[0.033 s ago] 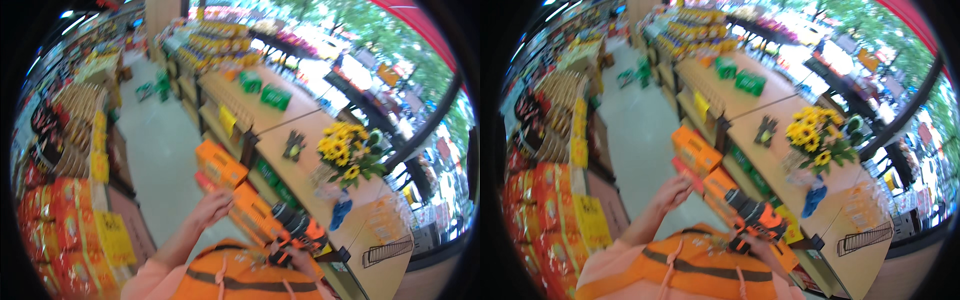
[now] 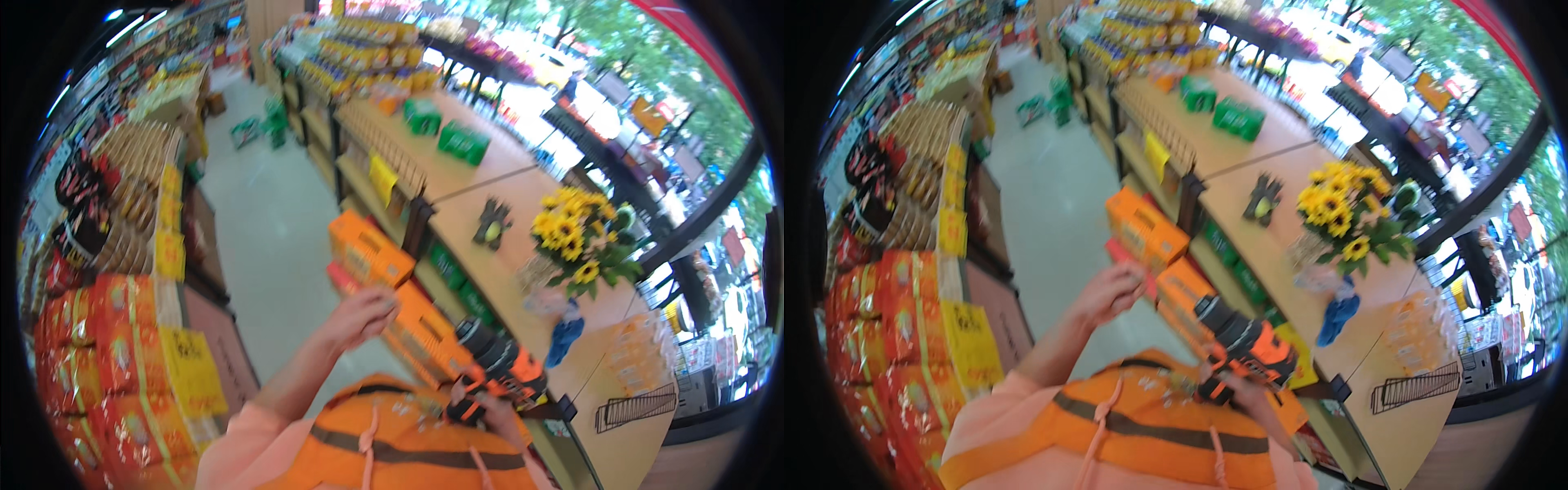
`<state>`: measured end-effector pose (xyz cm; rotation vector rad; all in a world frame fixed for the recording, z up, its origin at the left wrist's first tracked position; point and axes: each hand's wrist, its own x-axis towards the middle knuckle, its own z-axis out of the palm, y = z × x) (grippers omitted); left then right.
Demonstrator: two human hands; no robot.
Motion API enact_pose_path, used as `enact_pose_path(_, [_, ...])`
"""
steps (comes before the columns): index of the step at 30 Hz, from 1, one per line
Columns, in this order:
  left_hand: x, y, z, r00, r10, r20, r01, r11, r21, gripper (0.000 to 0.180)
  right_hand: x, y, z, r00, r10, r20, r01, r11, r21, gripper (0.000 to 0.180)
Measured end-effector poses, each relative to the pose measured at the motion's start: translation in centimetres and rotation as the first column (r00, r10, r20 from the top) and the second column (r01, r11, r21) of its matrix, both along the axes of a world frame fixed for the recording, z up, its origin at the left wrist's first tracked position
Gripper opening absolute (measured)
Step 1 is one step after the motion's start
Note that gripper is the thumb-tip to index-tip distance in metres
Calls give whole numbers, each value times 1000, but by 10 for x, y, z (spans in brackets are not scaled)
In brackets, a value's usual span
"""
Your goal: The person wipes a display table with a cloth, then uses a cordless drill to attach a metal wire shelf rail to the table edge. They handle screws and align the rail before fastening it.
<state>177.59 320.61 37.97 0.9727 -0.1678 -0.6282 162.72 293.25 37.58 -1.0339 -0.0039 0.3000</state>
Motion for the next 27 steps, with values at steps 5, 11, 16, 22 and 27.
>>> enact_pose_path(5, [19,-21,31,940,-171,296,123,977,173,7,-4,-15,7,995,70,76,-69,998,-14,64])
enact_pose_path(11, [20,-30,57,705,-321,633,4,894,448,6,-12,-28,6,994,79,78,-75,996,-53,64])
enact_pose_path(16, [17,-36,80,579,-443,684,-81,804,589,6,-11,-37,0,993,112,47,-109,993,-49,65])
enact_pose_path(22, [19,-49,96,494,-460,738,-116,806,580,9,-12,-44,0,991,131,30,-128,989,-72,67])
enact_pose_path(27, [17,-55,100,430,-470,771,-152,804,575,10,-12,-54,-5,976,200,85,-194,978,-70,53])
